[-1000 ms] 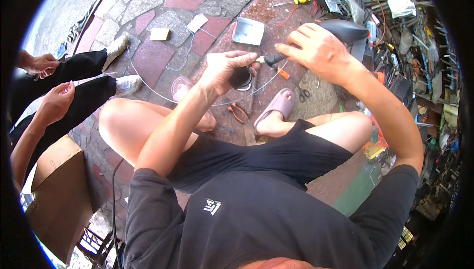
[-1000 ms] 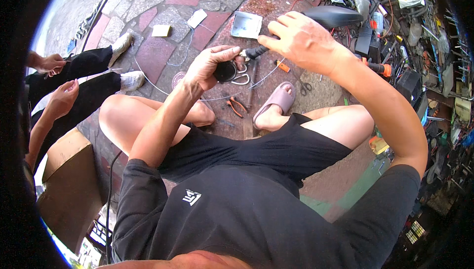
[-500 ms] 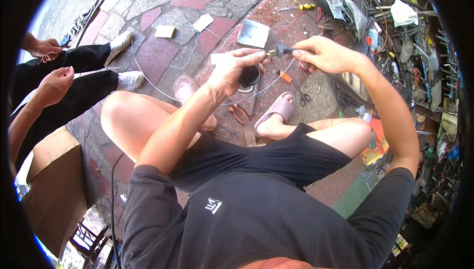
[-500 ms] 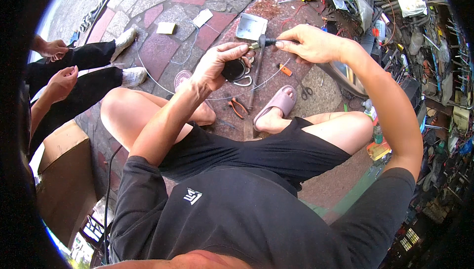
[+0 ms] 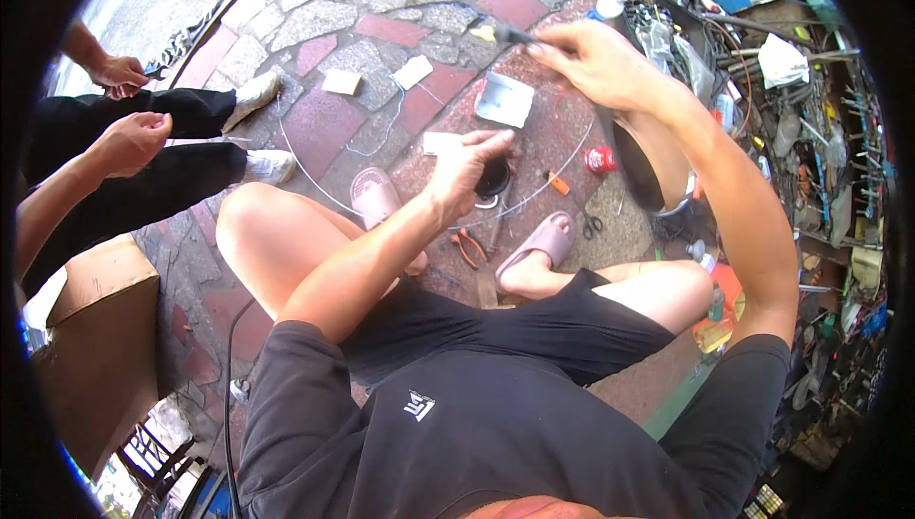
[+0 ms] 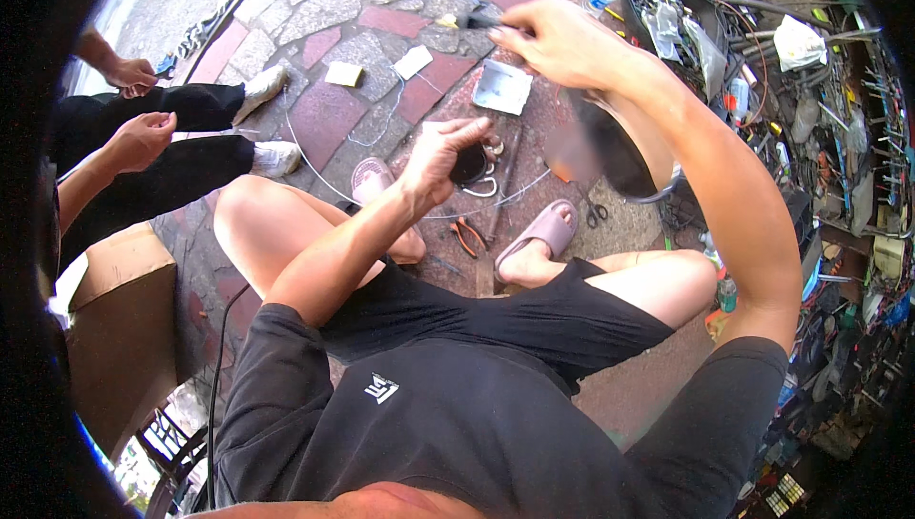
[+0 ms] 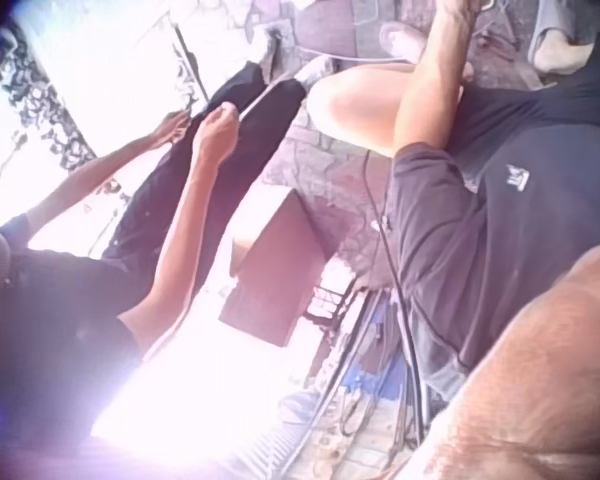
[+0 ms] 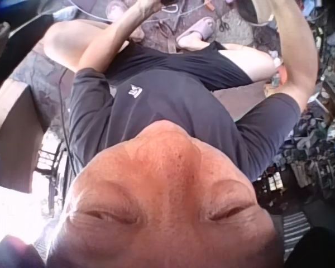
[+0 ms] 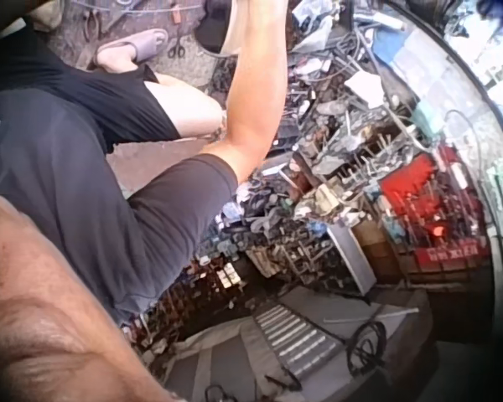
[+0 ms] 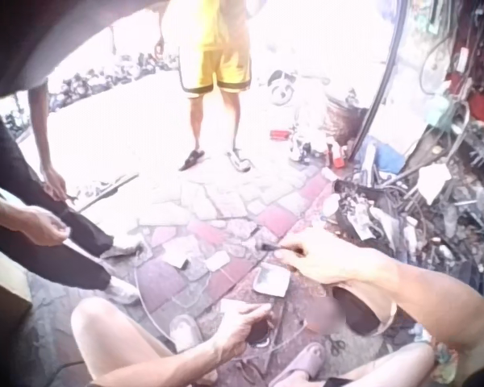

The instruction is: The person sits on the ground and works on a small cylindrical object, using pliers to strip wires and applying a substance from a red can. They repeatedly inspect and manipulate the object, then hand it to another person and walk toward a scooter.

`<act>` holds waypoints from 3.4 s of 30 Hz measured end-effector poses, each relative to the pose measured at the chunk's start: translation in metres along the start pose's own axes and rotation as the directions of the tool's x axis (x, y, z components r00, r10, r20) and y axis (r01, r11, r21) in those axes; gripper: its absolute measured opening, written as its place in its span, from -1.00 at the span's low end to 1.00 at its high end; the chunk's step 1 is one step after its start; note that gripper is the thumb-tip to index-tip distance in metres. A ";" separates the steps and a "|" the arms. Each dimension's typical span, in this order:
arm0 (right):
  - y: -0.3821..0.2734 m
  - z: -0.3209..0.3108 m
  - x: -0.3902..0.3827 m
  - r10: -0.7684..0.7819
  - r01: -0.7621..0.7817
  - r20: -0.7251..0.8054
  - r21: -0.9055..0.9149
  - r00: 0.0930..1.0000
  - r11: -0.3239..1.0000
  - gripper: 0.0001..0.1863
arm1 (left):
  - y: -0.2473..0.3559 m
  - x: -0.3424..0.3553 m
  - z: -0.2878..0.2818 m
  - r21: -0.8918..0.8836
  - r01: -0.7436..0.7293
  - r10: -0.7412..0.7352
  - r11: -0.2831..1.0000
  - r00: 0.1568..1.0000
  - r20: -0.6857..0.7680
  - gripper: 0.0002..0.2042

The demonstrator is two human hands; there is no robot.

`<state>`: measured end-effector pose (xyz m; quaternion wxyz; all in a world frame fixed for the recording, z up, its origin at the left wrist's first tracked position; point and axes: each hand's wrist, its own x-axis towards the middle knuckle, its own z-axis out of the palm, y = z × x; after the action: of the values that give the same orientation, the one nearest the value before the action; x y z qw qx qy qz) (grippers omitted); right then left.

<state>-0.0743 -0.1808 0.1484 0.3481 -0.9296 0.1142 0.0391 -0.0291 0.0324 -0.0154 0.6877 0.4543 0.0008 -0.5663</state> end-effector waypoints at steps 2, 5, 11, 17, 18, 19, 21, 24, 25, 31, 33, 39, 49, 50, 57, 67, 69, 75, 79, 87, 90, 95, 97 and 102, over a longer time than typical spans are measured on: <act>-0.037 -0.001 0.031 0.010 -0.010 0.043 0.008 0.999 1.000 -0.63 | -0.002 -0.004 0.002 0.050 0.007 -0.006 0.999 1.000 -0.013 -0.75; -0.097 -0.005 0.063 0.025 -0.030 0.094 0.053 0.995 0.998 -0.60 | -0.016 -0.009 0.001 -0.081 -0.105 0.108 0.991 0.994 0.034 -0.69; -0.146 0.025 0.132 0.169 -0.160 0.029 0.507 0.985 0.847 -0.50 | 0.001 -0.014 0.013 0.050 0.136 -0.137 0.989 0.990 0.019 -0.77; -0.129 0.045 0.193 -0.107 0.096 0.038 0.221 0.994 0.970 -0.62 | -0.002 -0.012 0.004 0.037 0.110 -0.112 0.993 0.992 0.052 -0.75; -0.145 0.058 0.196 0.076 -0.118 0.094 0.614 0.993 0.780 -0.61 | -0.002 -0.013 0.000 0.025 0.105 -0.107 0.994 0.993 0.048 -0.74; -0.155 0.063 0.201 0.115 -0.170 0.125 0.727 0.985 0.665 -0.60 | -0.001 -0.012 -0.001 0.018 0.105 -0.105 0.994 0.993 0.055 -0.73; -0.165 0.076 0.213 0.102 -0.190 0.160 0.800 0.982 0.569 -0.58 | 0.004 -0.014 0.002 0.022 0.123 -0.124 0.992 0.991 0.058 -0.71; -0.178 0.086 0.227 0.034 -0.164 0.173 0.834 0.984 0.528 -0.55 | 0.004 -0.014 0.005 -0.029 0.122 -0.120 0.992 0.990 0.068 -0.72; -0.180 0.087 0.227 0.011 -0.149 0.168 0.838 0.986 0.525 -0.54 | 0.007 -0.016 0.006 -0.019 0.135 -0.133 0.991 0.988 0.081 -0.72; -0.155 0.022 0.113 -0.262 0.236 -0.037 0.568 0.964 0.789 -0.57 | 0.023 -0.003 -0.010 -0.220 0.179 -0.160 0.959 0.982 0.104 -0.44; -0.130 -0.003 0.062 -0.170 0.167 0.012 0.140 0.985 0.976 -0.65 | 0.029 0.002 -0.003 -0.241 0.141 -0.123 0.960 0.988 0.089 -0.40; -0.028 0.063 -0.069 0.000 0.022 -0.293 0.072 0.956 0.997 -0.59 | 0.033 -0.002 0.017 -0.307 0.157 -0.110 0.939 0.980 0.164 -0.26; -0.010 0.136 -0.126 -0.011 -0.007 -0.428 -0.042 0.904 0.999 -0.13 | 0.005 -0.010 0.034 -0.254 0.298 -0.266 0.920 0.952 0.152 -0.27; -0.006 0.143 -0.127 -0.005 -0.013 -0.442 -0.037 0.897 0.999 -0.12 | 0.001 -0.010 0.031 -0.211 0.286 -0.257 0.935 0.954 0.157 -0.29; 0.011 0.153 -0.135 -0.004 -0.032 -0.537 -0.057 0.843 0.998 -0.12 | -0.022 -0.004 0.023 -0.138 0.285 -0.250 0.949 0.942 0.224 -0.35; 0.027 0.148 -0.130 0.031 -0.054 -0.535 -0.027 0.845 0.998 -0.13 | -0.023 0.009 0.002 -0.062 0.230 -0.195 0.971 0.916 0.349 -0.58; 0.032 0.146 -0.130 0.015 -0.023 -0.534 -0.008 0.845 1.000 -0.14 | -0.020 0.011 0.001 -0.039 0.219 -0.190 0.975 0.911 0.367 -0.56; 0.035 0.144 -0.132 0.038 -0.008 -0.527 0.060 0.849 0.998 -0.16 | -0.009 0.012 0.006 0.028 0.182 -0.179 0.983 0.906 0.384 -0.53; 0.039 0.142 -0.133 -0.013 0.051 -0.515 0.061 0.857 0.997 -0.17 | -0.004 0.013 0.007 0.049 0.173 -0.177 0.984 0.887 0.426 -0.49; 0.043 0.137 -0.139 -0.051 0.121 -0.499 0.108 0.865 0.987 -0.19 | 0.008 0.015 0.007 0.098 0.134 -0.166 0.986 0.822 0.545 -0.40; 0.042 0.135 -0.141 -0.056 0.139 -0.494 0.132 0.868 0.981 -0.20 | 0.008 0.015 0.005 0.109 0.140 -0.177 0.984 0.800 0.574 -0.39; 0.039 0.135 -0.144 -0.028 0.135 -0.499 0.179 0.866 0.975 -0.21 | 0.005 0.010 0.009 0.048 0.191 -0.185 0.980 0.807 0.561 -0.40; 0.038 0.135 -0.146 -0.020 0.122 -0.497 0.174 0.867 0.977 -0.20 | 0.002 0.009 0.009 0.033 0.210 -0.193 0.977 0.807 0.558 -0.39; 0.039 0.133 -0.145 0.005 0.100 -0.527 0.169 0.850 0.980 -0.14 | 0.005 0.008 0.007 0.060 0.133 -0.145 0.989 0.853 0.501 -0.38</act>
<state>-0.2238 -0.0954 0.0451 0.3918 -0.8699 0.1849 -0.2357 -0.0260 0.0212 -0.0121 0.6161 0.2974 -0.1525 -0.7132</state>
